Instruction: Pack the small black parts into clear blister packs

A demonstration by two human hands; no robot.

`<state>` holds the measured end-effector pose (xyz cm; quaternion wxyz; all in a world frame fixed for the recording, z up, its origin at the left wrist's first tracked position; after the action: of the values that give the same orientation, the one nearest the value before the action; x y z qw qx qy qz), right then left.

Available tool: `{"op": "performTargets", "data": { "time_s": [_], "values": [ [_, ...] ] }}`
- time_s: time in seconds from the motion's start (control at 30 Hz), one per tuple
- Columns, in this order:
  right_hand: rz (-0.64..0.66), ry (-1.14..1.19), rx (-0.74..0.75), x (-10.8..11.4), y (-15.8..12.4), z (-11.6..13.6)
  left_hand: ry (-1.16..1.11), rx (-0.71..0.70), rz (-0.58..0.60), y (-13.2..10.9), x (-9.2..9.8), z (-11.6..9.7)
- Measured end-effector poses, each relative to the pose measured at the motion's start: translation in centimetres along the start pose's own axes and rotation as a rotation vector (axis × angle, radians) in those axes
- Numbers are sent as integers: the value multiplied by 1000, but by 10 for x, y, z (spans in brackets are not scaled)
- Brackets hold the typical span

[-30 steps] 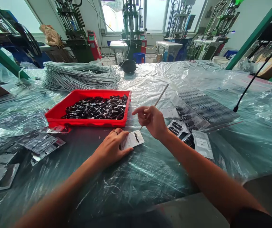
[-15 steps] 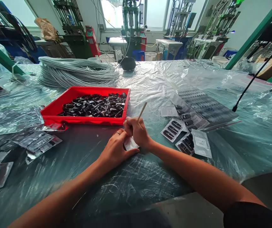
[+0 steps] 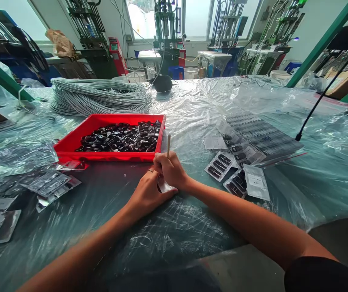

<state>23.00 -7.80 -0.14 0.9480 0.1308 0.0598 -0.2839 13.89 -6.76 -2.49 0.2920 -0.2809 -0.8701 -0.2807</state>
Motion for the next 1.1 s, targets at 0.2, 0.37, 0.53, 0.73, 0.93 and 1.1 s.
{"op": "performTargets", "data": {
  "time_s": [0.2,0.37,0.53,0.73,0.93,1.1],
  "values": [
    [-14,-13,-24,-1,1,0,-4,25,5,0,0,1],
    [-2,-22,1,-2,-1,-1,24,43,6,0,0,2],
    [54,-84,50,-3,-6,-1,40,58,45,0,-3,3],
    [12,-54,-42,1,-10,-7,2,8,24,1,-3,3],
    [85,4,-251,4,-15,-5,117,9,43,-2,-4,5],
    [315,61,-565,1,-26,-5,142,9,42,-3,-9,4]
  ]
}}
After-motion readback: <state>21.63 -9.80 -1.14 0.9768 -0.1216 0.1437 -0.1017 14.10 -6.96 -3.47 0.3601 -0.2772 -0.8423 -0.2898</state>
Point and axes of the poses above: each hand's wrist, its own y-axis towards the middle knuckle, its own x-axis out of the back of the hand, z = x × y, the point moved 6 cm from there along y, towards the middle knuckle, and after that the axes turned 14 degrees about -z, right-handed, at the moved point
